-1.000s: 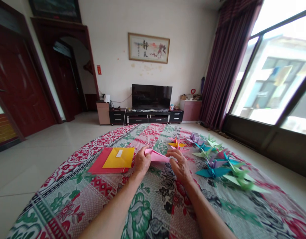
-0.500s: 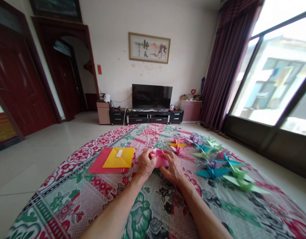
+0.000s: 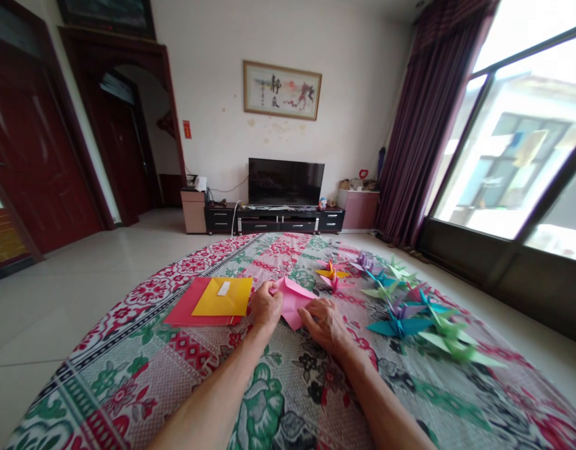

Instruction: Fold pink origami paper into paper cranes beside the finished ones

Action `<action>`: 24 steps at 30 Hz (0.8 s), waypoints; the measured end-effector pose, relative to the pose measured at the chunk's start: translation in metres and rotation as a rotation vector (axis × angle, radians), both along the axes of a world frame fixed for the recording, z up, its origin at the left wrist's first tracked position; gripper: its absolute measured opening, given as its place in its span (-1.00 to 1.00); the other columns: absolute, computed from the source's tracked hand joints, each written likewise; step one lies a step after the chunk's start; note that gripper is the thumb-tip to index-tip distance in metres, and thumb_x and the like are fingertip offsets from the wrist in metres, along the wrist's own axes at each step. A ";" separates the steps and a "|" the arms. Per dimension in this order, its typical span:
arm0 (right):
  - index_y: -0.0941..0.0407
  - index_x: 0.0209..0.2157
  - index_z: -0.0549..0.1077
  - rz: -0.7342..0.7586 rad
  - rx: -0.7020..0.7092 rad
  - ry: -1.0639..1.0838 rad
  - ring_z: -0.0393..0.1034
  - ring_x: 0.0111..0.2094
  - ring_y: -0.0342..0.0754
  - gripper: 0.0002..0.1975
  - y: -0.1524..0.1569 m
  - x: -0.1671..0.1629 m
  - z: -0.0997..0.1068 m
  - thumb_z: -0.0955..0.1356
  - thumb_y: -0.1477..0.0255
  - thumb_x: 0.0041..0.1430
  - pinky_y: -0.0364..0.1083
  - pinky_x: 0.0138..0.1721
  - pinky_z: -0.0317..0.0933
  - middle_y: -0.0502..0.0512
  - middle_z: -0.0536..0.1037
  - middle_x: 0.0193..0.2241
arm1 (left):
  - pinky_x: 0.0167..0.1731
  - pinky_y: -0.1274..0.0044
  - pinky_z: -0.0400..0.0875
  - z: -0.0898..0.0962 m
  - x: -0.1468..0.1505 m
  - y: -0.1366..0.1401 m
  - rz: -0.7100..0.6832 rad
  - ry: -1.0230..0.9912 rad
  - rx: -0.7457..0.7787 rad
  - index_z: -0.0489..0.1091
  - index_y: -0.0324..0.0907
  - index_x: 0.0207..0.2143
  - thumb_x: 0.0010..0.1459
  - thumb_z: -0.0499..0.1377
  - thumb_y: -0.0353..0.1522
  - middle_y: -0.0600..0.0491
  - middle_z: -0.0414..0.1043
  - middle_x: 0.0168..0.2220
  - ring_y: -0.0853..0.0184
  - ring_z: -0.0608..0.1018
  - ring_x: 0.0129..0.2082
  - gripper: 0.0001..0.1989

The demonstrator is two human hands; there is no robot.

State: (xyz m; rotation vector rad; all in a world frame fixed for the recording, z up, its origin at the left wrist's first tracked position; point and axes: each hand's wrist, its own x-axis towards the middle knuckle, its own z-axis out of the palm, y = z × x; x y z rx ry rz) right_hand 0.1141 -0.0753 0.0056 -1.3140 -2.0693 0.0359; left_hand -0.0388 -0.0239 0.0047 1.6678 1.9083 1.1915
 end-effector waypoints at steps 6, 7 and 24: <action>0.12 -0.32 0.43 -0.120 -0.031 -0.036 0.32 -0.31 -0.09 -0.80 0.006 0.001 -0.008 0.20 0.38 0.12 -0.12 -0.23 0.12 0.09 0.45 -0.37 | -0.27 0.54 0.30 0.010 -0.004 -0.003 -0.142 0.152 -0.005 0.45 -0.14 -0.39 -0.05 0.04 -0.42 0.00 0.52 -0.35 0.27 0.50 -0.28 -0.79; 0.11 -0.24 0.41 -0.129 -0.033 -0.038 0.31 -0.25 -0.07 -0.78 0.007 0.002 -0.010 0.22 0.42 0.08 -0.10 -0.19 0.11 0.11 0.45 -0.29 | -0.27 0.55 0.30 0.011 -0.006 -0.003 -0.180 0.170 -0.018 0.46 -0.14 -0.40 -0.07 0.05 -0.43 0.00 0.52 -0.36 0.27 0.51 -0.28 -0.79; 0.13 -0.01 0.28 -0.117 -0.152 -0.077 0.16 0.02 0.07 -0.47 0.008 0.004 -0.011 0.19 0.55 -0.11 0.05 0.00 -0.02 0.19 0.35 0.00 | -0.06 0.53 0.25 0.034 -0.044 0.004 -0.547 0.408 -0.024 0.46 -0.06 -0.19 -0.17 0.05 -0.60 0.01 0.43 -0.14 0.28 0.43 -0.11 -0.51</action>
